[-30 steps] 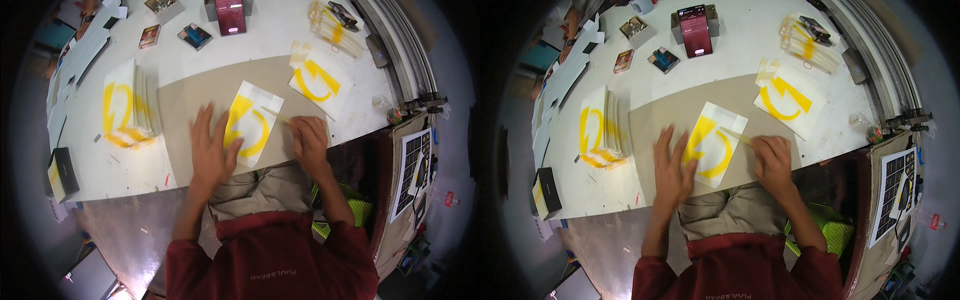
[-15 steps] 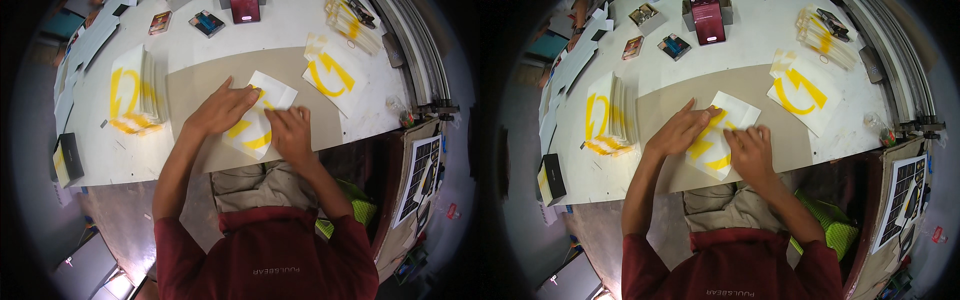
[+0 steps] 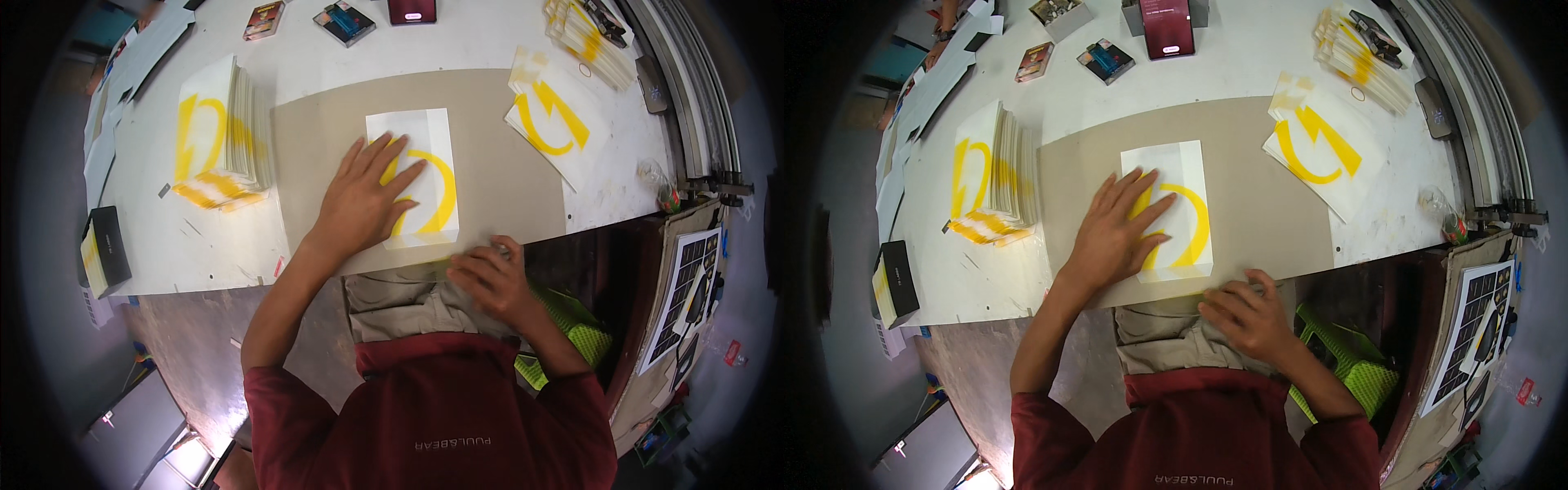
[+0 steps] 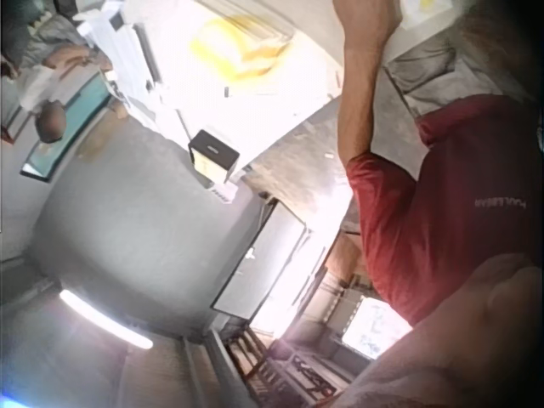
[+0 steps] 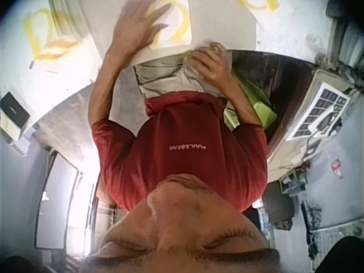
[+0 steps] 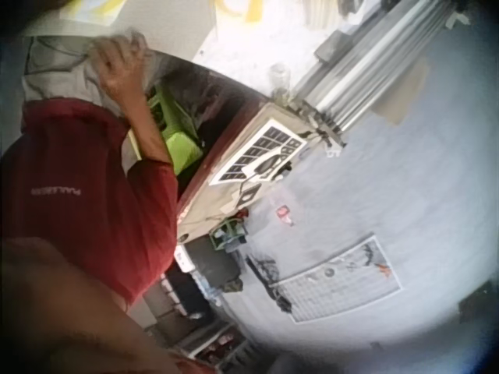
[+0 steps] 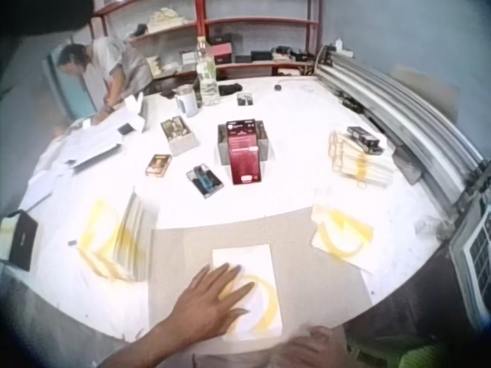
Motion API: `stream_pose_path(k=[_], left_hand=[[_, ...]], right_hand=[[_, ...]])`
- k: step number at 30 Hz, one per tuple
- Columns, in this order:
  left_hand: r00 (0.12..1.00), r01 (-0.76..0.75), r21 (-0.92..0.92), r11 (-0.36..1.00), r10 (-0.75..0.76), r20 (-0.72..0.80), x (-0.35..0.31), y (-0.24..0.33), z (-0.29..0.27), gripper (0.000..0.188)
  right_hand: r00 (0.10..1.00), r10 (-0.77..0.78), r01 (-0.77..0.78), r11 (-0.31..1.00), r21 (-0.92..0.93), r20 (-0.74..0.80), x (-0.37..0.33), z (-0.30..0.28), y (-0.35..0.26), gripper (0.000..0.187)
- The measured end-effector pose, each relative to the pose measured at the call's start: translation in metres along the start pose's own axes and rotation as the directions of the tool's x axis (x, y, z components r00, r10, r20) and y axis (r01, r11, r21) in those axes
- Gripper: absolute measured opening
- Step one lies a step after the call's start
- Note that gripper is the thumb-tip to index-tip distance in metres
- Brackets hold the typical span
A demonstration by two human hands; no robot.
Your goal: The person repeatedly places yellow arrow-shaped stickers onto white paper sheets, presses them down with both hands, and stacks the finished sheets. The person handles the sticker sheets and paper one at a time throughout the clip.
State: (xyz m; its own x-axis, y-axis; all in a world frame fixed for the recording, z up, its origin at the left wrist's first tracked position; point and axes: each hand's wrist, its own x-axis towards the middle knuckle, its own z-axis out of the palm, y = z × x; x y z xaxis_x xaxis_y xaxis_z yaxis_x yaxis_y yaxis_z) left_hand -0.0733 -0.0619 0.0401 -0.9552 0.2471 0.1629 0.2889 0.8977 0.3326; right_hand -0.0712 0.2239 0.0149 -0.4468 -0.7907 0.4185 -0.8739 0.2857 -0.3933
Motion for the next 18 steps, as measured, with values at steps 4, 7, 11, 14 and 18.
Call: stream_pose_path(k=[4, 7, 11, 14, 18], left_hand=[[0.999, 0.03, -0.005, 1.0, -0.03, -0.018, 0.0, 0.001, 0.02, 0.051], [0.997, 0.074, 0.022, 0.997, -0.073, -0.02, 0.001, 0.005, 0.022, 0.051], [0.997, 0.066, -0.029, 0.997, -0.065, 0.041, 0.002, -0.002, 0.015, 0.051], [0.992, 0.067, -0.101, 0.993, -0.055, 0.117, 0.0, -0.005, 0.006, 0.055], [0.981, 0.042, -0.142, 0.989, -0.014, 0.193, -0.002, -0.008, 0.001, 0.065]], right_hand=[[0.996, 0.071, -0.073, 0.997, -0.038, -0.06, 0.007, 0.011, -0.003, 0.04], [0.997, 0.032, -0.033, 0.999, -0.004, -0.065, 0.023, 0.009, 0.012, 0.04], [0.998, 0.052, -0.054, 0.994, 0.096, 0.018, 0.041, -0.007, 0.036, 0.04], [0.998, 0.057, -0.06, 0.983, 0.173, 0.022, 0.056, -0.003, 0.051, 0.04], [0.999, 0.05, -0.052, 0.974, 0.221, 0.014, 0.072, 0.015, 0.048, 0.04]])
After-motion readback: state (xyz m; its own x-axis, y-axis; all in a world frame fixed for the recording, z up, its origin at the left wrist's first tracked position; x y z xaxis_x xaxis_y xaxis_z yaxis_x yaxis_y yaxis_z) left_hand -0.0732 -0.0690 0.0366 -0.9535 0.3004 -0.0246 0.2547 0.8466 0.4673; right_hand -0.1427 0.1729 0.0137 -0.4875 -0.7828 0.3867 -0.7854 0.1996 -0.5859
